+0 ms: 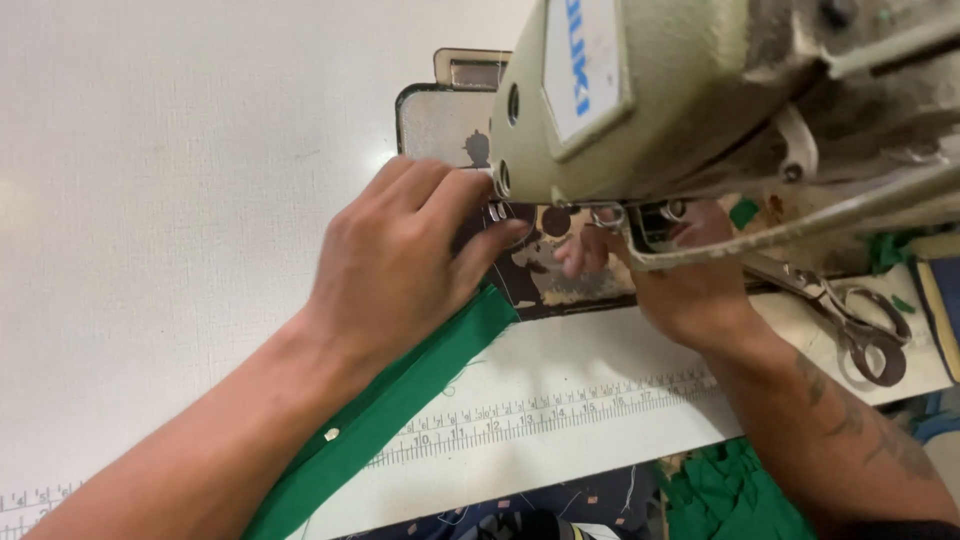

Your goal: Inspecting a tote bag and sewing a zipper onto fabric strips using an industrial sewing machine.

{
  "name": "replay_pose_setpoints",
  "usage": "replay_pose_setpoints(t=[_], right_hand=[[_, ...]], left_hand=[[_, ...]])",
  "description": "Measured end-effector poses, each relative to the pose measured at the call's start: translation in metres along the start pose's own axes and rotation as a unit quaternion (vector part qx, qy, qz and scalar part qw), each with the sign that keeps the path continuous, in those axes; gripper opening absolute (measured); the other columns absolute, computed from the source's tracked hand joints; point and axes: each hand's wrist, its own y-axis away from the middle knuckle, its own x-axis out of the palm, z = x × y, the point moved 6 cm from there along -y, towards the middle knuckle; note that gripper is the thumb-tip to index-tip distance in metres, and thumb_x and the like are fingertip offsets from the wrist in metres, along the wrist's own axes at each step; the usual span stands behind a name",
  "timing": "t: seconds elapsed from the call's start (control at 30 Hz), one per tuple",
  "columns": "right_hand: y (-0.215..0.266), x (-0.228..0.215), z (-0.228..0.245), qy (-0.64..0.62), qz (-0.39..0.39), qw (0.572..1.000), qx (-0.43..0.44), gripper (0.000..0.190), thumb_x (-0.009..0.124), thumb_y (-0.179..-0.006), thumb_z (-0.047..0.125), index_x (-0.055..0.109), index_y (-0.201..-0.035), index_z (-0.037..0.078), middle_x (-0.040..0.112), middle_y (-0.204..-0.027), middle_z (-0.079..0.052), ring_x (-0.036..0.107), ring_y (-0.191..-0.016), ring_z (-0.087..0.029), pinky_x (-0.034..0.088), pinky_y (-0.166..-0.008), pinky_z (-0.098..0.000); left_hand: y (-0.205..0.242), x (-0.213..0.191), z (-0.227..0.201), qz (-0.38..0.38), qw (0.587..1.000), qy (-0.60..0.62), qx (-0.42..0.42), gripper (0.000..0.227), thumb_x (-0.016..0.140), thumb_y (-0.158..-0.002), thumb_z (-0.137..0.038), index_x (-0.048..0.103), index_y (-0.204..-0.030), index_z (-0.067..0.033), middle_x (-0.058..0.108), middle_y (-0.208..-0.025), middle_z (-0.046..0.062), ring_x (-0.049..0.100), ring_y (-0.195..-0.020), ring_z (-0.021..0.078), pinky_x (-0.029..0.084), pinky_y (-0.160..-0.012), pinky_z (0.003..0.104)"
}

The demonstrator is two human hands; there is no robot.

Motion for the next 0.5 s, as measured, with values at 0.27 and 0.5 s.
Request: replay_pose_setpoints(t=[0.27, 0.5], right_hand=[[0.004, -0.007, 0.014, 0.045, -0.034, 0.995, -0.083, 0.049, 0.05, -0.112, 0.044, 0.067, -0.1, -0.001, 0.081, -0.093, -0.016, 0.078, -0.068, -0.021, 0.07, -0.063, -0.0357], [0.018, 0.022, 0.002, -0.069, -0.003, 0.953, 0.294, 0.036, 0.069, -0.096, 0.007, 0.07, -0.06, 0.009, 0.087, -0.075, -0.008, 0.093, -0.09, -0.017, 0.061, -0.1, -0.0243]], left_hand=[[0.004, 0.009, 0.014, 0.0, 0.995, -0.092, -0.041, 0.017, 0.067, -0.11, -0.016, 0.065, -0.095, -0.0079, 0.068, -0.084, 0.008, 0.059, -0.072, 0.0236, 0.051, -0.062, 0.042], [0.001, 0.004, 0.02, 0.066, 0.99, -0.073, -0.105, 0.018, 0.069, -0.11, -0.021, 0.068, -0.115, -0.0042, 0.072, -0.104, 0.015, 0.062, -0.093, 0.0335, 0.056, -0.075, 0.047]])
